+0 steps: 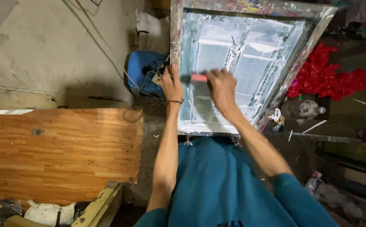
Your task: The person uses a scraper to spread a white paste evenly across a rectangular screen frame. They repeatedly move the scraper back and forth over the surface, ensuring full coverage while another person works nearby.
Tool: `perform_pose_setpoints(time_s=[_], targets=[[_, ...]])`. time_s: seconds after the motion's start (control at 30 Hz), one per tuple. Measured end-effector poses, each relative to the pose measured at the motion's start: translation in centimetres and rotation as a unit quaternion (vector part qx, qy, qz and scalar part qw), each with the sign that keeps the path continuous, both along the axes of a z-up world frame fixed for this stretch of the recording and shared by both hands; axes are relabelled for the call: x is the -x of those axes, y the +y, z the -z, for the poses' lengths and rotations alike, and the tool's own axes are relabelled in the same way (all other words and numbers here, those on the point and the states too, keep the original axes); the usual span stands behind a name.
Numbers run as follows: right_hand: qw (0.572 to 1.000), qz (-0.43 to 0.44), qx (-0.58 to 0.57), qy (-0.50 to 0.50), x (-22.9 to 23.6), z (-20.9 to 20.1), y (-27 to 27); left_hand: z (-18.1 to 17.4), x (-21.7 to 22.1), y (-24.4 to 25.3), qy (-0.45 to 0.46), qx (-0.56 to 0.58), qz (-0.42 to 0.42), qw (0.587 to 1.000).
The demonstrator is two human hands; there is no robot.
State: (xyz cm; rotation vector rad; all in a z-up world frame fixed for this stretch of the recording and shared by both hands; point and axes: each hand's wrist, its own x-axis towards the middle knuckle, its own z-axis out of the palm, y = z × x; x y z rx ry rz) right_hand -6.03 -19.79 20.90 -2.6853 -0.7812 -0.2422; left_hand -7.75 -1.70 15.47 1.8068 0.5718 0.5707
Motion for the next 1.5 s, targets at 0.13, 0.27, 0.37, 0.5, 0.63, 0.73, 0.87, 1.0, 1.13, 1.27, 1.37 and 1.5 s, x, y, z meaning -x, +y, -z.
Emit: perform_pose_setpoints(time_s=[0.13, 0.27, 0.37, 0.5, 0.63, 0.73, 0.87, 1.0, 1.13, 1.27, 1.37, 1.5], targets=[[0.995, -0.002, 0.012, -0.101, -5.8, -5.5, 2.0, -0.1, -0.3, 0.1, 0.005, 0.013, 0.011, 1.000], [0.993, 0.005, -0.036, -0.109, -8.1, -7.0, 2.0, 1.4, -1.4, 0.1, 0.027, -0.030, 0.005, 0.999], [0.997, 0.004, -0.039, -0.068, -8.1, -5.3, 1.4, 2.5, -2.6, 0.3, 0.030, -0.024, 0.002, 0.999], [0.999, 0.016, -0.005, -0.032, -10.3, 0.3, 1.4, 5.4, -5.4, 0.5, 0.120, -0.028, -0.010, 0.992], [0.999, 0.033, 0.015, -0.041, -14.7, 8.2, 1.8, 9.3, -7.8, 0.3, 0.237, 0.002, -0.034, 0.971], [0.999, 0.023, 0.026, 0.000, -16.8, 13.6, 2.0, 10.7, -8.8, 0.8, 0.326, 0.015, -0.030, 0.945], [0.996, 0.025, 0.086, 0.000, -15.3, 16.8, 2.0, 11.7, -8.5, 0.7, 0.352, 0.026, -0.020, 0.935], [0.989, 0.044, 0.128, 0.051, -10.9, 21.9, 0.6, 11.5, -8.3, 1.1, 0.303, 0.005, -0.005, 0.953], [0.984, 0.073, 0.136, 0.088, -2.5, 14.7, 1.0, 11.5, -8.1, 1.3, 0.275, 0.018, 0.016, 0.961], [0.992, 0.058, 0.015, 0.110, 0.0, 11.5, -1.5, 7.7, -7.1, 1.6, 0.221, 0.009, 0.019, 0.975], [0.988, 0.072, -0.060, 0.124, 2.3, 7.6, -4.1, 5.1, -6.0, 1.4, 0.166, 0.028, 0.027, 0.985], [0.966, 0.128, -0.168, 0.148, 6.5, 5.1, -7.6, 6.4, -4.9, 2.8, 0.173, 0.068, 0.065, 0.980]])
